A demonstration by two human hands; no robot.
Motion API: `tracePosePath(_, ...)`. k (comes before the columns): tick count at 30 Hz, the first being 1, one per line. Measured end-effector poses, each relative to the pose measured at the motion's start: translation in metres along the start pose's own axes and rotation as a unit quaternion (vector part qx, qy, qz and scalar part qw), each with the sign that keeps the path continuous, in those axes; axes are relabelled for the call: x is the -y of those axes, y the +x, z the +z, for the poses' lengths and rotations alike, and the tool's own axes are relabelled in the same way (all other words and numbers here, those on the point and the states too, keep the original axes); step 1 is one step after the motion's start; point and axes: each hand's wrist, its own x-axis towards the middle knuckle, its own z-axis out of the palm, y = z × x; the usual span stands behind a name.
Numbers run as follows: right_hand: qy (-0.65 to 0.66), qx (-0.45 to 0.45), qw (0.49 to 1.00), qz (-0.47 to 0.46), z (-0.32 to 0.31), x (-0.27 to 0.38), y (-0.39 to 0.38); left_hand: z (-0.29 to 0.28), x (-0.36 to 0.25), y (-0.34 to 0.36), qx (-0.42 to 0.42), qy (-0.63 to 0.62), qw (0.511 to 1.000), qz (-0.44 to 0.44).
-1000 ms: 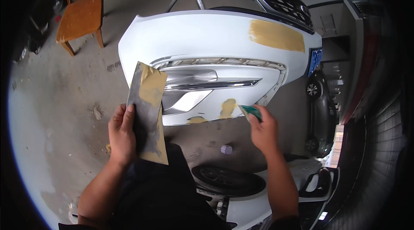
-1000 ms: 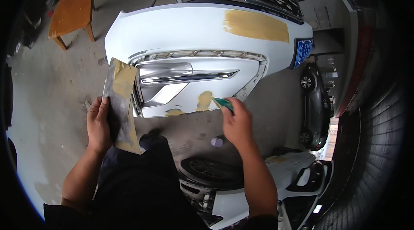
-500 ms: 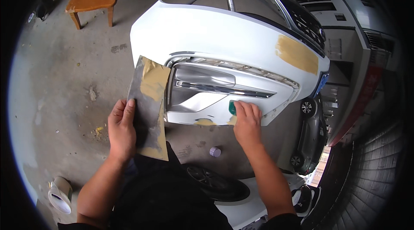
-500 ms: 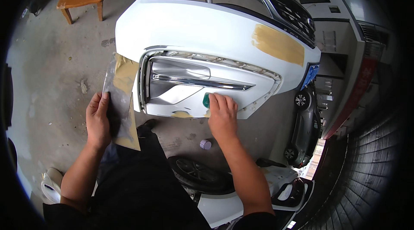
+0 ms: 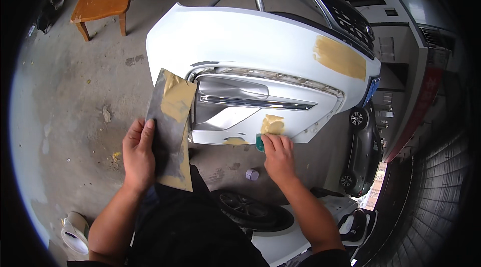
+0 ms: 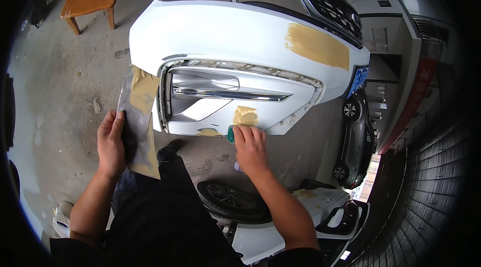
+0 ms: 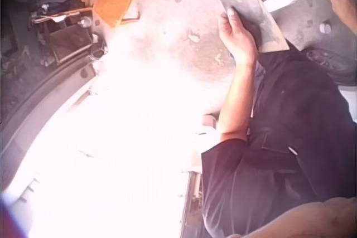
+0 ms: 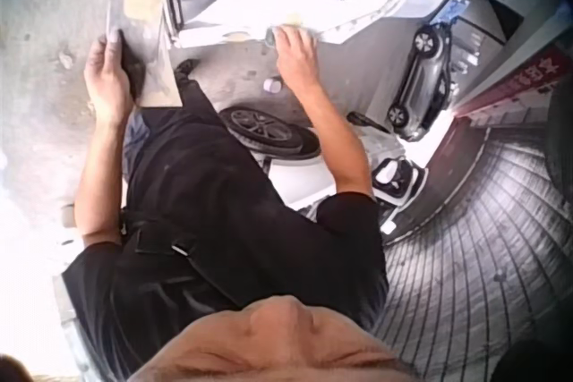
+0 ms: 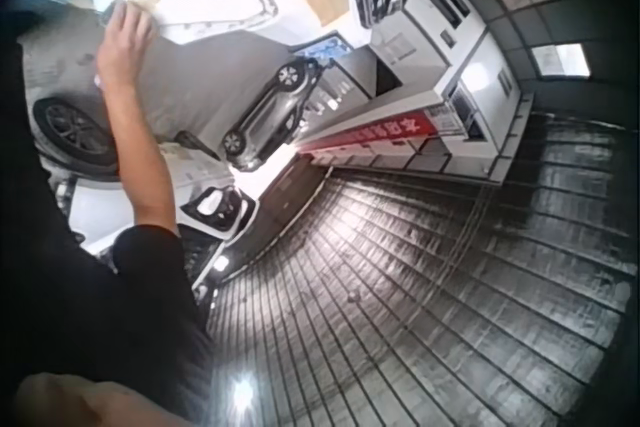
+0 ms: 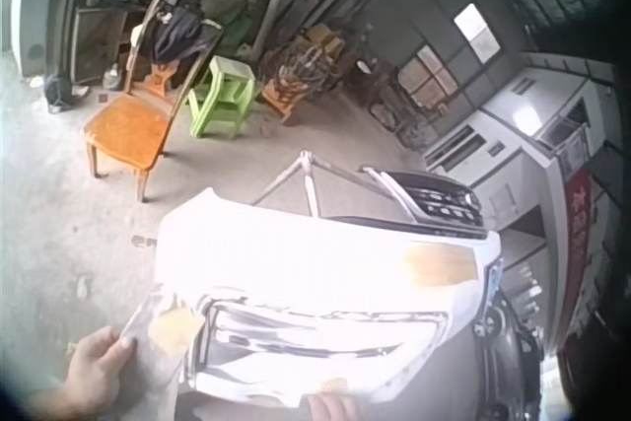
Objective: The person applies beige body filler to the side and front bumper of a white car using a metal spreader. They smooth the filler over several spots on the car's side panel and then move to the detached front bumper, spreading filler around the grille and headlight areas.
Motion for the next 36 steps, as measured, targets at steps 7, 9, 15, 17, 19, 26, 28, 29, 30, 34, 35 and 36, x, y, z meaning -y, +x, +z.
tracePosePath(7, -0.01, -0.037, 0.999, -0.007, -0.041, -0.017, 0.034, -0.006, 0.002, -0.006, -0.015, 0.008, 1.0, 0.004)
tracePosePath(9, -0.03, -0.054, 0.998, -0.024, -0.04, -0.017, 0.046, -0.012, 0.004, -0.008, -0.015, 0.019, 1.0, 0.001)
tracePosePath(15, -0.06, -0.065, 0.996, -0.011, -0.003, -0.02, 0.038, -0.012, -0.002, -0.007, -0.034, 0.028, 0.999, 0.006)
tracePosePath(17, -0.055, -0.055, 0.997, -0.011, -0.001, -0.017, 0.032, -0.011, -0.004, -0.005, -0.034, 0.009, 0.999, 0.005)
tracePosePath(19, -0.053, -0.053, 0.997, -0.012, 0.003, -0.012, 0.025, -0.015, -0.002, -0.006, -0.019, 0.014, 1.0, 0.008)
tracePosePath(26, -0.042, -0.034, 0.998, -0.019, 0.008, 0.0, 0.008, -0.02, -0.005, -0.011, -0.022, 0.03, 0.999, 0.014)
tracePosePath(28, -0.04, -0.029, 0.999, -0.022, 0.008, 0.004, 0.002, -0.023, -0.003, -0.013, -0.022, 0.025, 0.999, 0.017)
tracePosePath(29, -0.039, -0.029, 0.999, -0.022, 0.009, 0.005, -0.001, -0.024, -0.003, -0.015, -0.022, 0.023, 0.999, 0.018)
tracePosePath(30, -0.038, -0.029, 0.999, -0.022, 0.01, 0.007, -0.003, -0.026, -0.003, -0.016, -0.019, 0.022, 0.999, 0.016)
tracePosePath(34, -0.01, 0.012, 1.0, -0.001, 0.007, 0.011, -0.007, -0.027, -0.011, -0.023, -0.013, 0.023, 0.999, 0.018)
tracePosePath(35, -0.001, 0.032, 0.999, 0.008, 0.001, 0.012, -0.004, -0.026, -0.014, -0.025, -0.011, 0.023, 0.999, 0.021)
tracePosePath(36, 0.009, 0.051, 0.998, 0.018, -0.004, 0.013, -0.003, -0.026, -0.016, -0.027, -0.002, 0.027, 0.999, 0.023)
